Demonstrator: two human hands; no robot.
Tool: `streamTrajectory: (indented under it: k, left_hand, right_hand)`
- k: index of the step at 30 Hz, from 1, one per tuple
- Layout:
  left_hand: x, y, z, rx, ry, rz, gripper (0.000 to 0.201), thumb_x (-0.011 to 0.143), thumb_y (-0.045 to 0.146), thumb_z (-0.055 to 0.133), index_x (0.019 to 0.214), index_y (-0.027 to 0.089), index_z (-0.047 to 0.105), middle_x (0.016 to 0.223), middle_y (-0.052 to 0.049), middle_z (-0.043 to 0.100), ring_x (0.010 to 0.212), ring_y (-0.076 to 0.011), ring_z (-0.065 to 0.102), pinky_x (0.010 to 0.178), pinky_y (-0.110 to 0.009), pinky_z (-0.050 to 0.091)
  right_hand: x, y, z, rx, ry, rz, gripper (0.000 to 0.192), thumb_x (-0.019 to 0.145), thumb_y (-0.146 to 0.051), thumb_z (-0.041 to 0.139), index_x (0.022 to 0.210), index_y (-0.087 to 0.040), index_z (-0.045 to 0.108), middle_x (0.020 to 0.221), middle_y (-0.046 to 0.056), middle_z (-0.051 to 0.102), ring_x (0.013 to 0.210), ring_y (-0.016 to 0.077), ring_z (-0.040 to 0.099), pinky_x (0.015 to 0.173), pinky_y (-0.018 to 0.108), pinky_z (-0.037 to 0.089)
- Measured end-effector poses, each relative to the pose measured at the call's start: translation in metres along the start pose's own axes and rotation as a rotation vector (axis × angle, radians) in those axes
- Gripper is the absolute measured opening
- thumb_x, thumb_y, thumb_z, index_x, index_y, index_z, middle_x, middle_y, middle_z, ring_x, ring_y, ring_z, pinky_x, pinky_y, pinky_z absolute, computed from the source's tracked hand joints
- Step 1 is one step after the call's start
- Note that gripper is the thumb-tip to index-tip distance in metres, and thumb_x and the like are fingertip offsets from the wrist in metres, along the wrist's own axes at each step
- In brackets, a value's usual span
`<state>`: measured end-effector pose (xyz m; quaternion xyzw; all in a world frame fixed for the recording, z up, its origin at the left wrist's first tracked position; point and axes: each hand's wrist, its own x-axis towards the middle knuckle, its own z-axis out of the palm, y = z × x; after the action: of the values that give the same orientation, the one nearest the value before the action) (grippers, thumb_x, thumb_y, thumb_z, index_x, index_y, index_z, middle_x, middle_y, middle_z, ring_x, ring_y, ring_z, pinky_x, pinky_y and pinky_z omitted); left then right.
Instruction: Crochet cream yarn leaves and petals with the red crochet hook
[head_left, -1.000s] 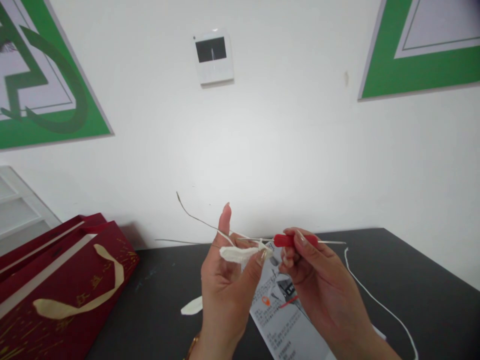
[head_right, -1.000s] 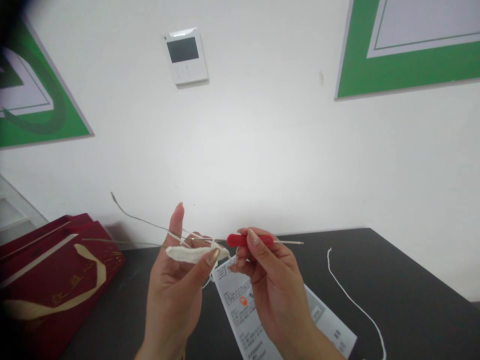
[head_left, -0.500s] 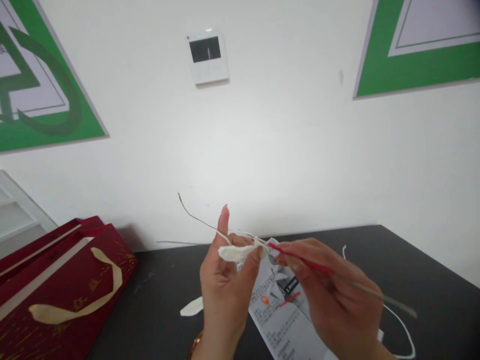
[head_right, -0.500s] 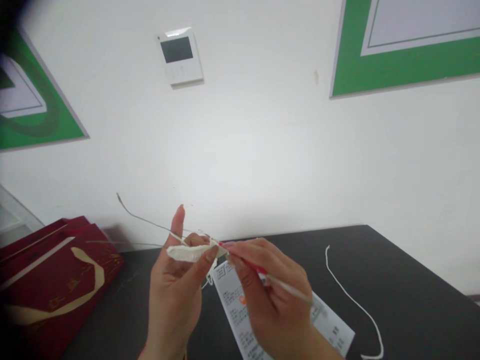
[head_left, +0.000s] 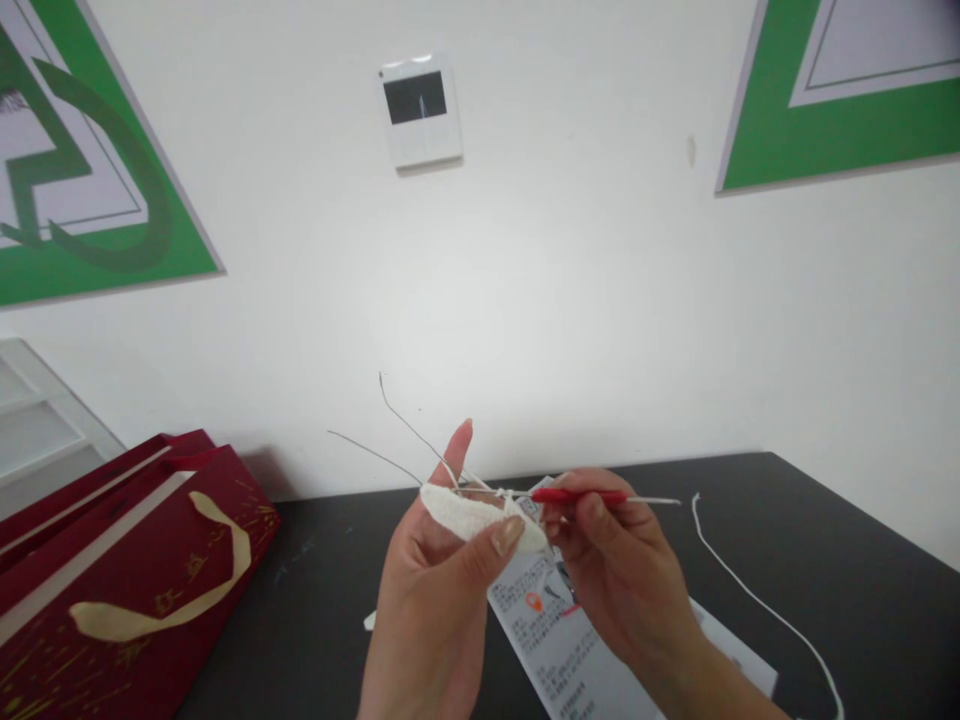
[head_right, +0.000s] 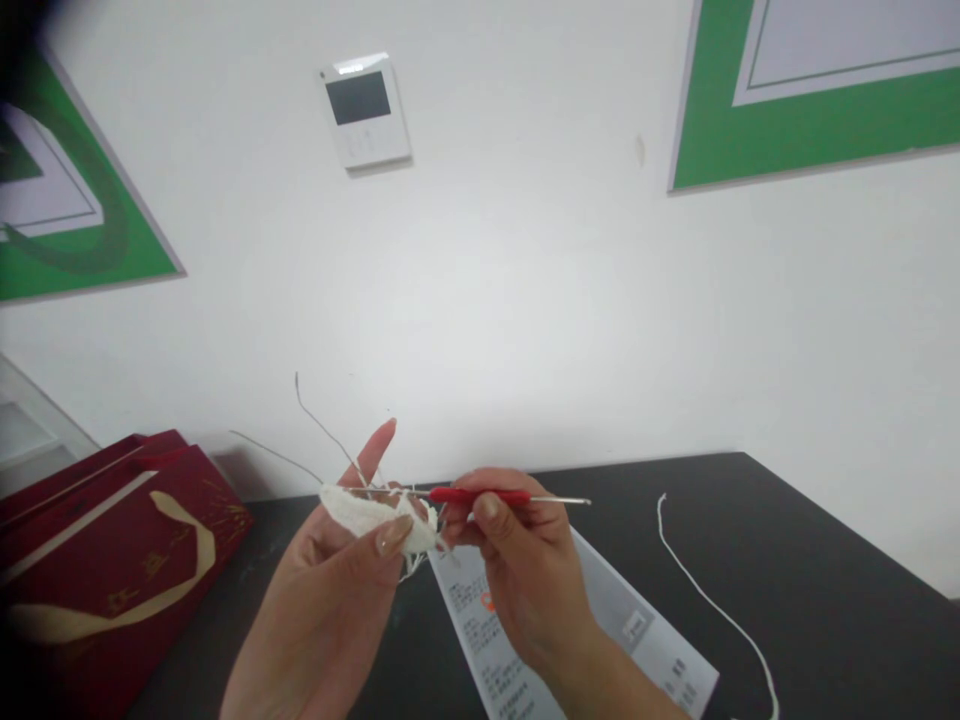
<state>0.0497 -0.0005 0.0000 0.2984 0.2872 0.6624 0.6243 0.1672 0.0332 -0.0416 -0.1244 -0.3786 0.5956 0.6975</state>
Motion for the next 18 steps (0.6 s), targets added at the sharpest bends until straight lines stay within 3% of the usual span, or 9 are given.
streamTrajectory:
  k: [2,5,18]
  left_hand:
    - [-0.001,-0.001,-0.001,0.025,0.009,0.001,0.075,0.067,0.008,0.078,0.136,0.025,0.053,0.074,-0.001,0.068,0.065,-0.0105,0.062,0.068,-0.021,0.051]
    - [-0.001,-0.001,-0.003,0.042,-0.009,0.003,0.074,0.063,0.008,0.081,0.132,0.026,0.058,0.074,0.001,0.066,0.065,-0.0105,0.062,0.067,-0.021,0.051]
    - [-0.012,-0.001,0.006,0.183,0.027,-0.066,0.069,0.06,0.014,0.084,0.125,0.026,0.064,0.069,0.002,0.066,0.062,-0.0102,0.059,0.069,-0.023,0.049]
  right_hand:
    - [0.001,-0.001,0.001,0.097,0.01,0.126,0.01,0.075,-0.032,0.078,0.079,-0.022,0.076,0.067,0.001,0.073,0.058,0.0092,0.064,0.057,0.017,0.054]
    - [0.003,-0.006,-0.001,0.142,-0.029,0.184,0.013,0.079,-0.032,0.075,0.08,-0.02,0.075,0.066,0.0,0.071,0.057,0.008,0.063,0.058,0.016,0.054]
    - [0.014,-0.031,-0.011,-0.031,-0.144,0.045,0.018,0.083,-0.034,0.069,0.07,-0.021,0.068,0.057,-0.002,0.056,0.053,0.0129,0.053,0.046,0.023,0.053]
